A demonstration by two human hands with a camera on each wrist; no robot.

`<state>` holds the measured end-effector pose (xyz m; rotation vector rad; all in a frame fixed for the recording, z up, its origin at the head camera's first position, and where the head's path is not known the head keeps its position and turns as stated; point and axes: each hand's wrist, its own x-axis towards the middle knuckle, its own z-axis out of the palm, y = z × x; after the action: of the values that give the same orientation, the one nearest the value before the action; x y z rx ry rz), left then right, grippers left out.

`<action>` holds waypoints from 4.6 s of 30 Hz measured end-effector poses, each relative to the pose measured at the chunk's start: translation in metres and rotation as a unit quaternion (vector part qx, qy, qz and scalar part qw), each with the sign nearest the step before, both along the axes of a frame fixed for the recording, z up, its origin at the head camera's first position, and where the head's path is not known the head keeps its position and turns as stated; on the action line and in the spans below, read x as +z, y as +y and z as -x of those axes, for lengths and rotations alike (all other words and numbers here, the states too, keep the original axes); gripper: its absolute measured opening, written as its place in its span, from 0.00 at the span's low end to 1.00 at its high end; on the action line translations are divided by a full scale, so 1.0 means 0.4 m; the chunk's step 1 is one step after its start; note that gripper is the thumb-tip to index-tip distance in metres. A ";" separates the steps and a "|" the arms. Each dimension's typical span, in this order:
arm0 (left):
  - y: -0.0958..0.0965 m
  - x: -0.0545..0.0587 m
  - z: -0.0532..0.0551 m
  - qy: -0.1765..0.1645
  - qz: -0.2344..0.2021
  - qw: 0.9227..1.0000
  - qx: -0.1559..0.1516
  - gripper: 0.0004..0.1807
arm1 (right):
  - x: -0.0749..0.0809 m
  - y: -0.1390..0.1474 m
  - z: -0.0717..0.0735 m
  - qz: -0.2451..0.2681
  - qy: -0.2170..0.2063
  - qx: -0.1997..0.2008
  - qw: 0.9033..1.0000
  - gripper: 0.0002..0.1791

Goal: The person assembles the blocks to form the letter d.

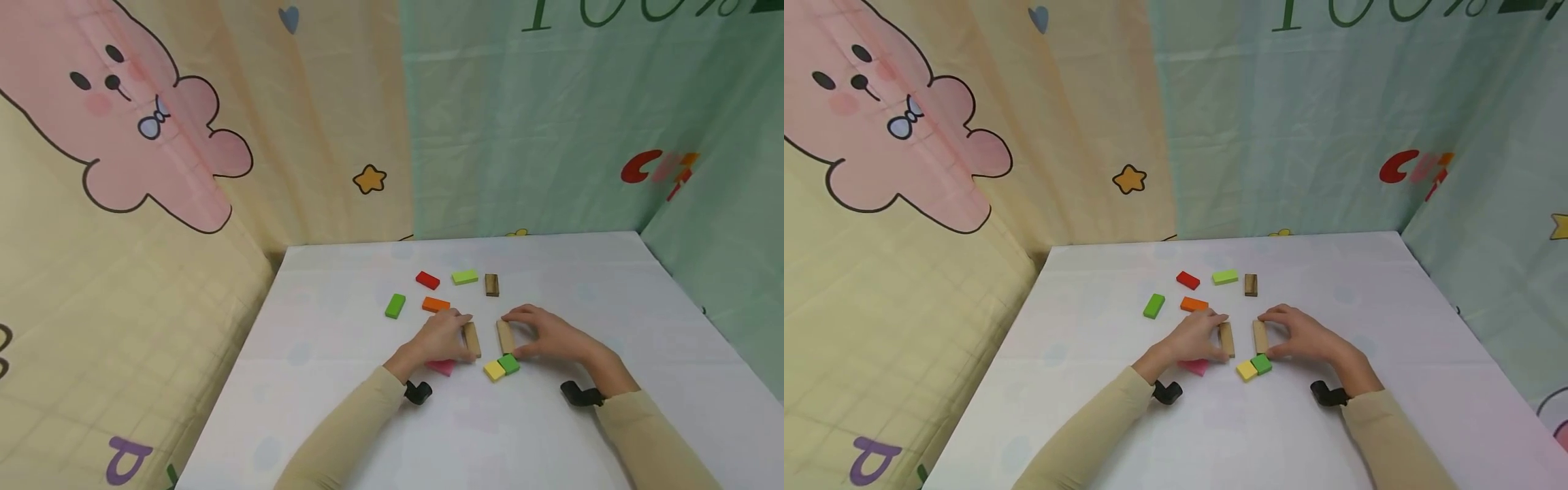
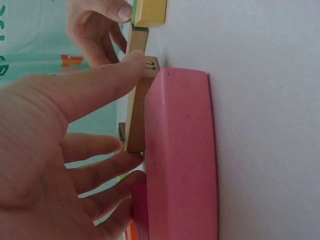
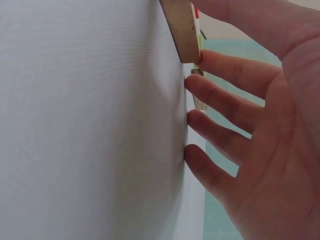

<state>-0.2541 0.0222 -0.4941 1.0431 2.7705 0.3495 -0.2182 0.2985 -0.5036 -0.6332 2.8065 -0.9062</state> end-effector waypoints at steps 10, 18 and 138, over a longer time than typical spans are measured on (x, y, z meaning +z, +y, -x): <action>-0.006 -0.003 0.001 0.009 -0.004 1.000 -0.014 0.40 | -0.009 -0.002 -0.007 -0.005 -0.005 -0.010 1.000 0.42; 0.000 -0.002 0.036 -0.090 -0.106 0.989 0.042 0.40 | -0.020 0.004 -0.015 -0.007 -0.006 -0.014 1.000 0.41; 0.129 -0.029 0.025 -0.073 -0.158 0.982 0.079 0.34 | -0.013 -0.033 -0.008 -0.030 0.026 -0.052 0.998 0.58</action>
<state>-0.2643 0.0739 -0.5058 0.8165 2.7264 0.8742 -0.2150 0.2854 -0.5087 -0.5142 2.9255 -0.8288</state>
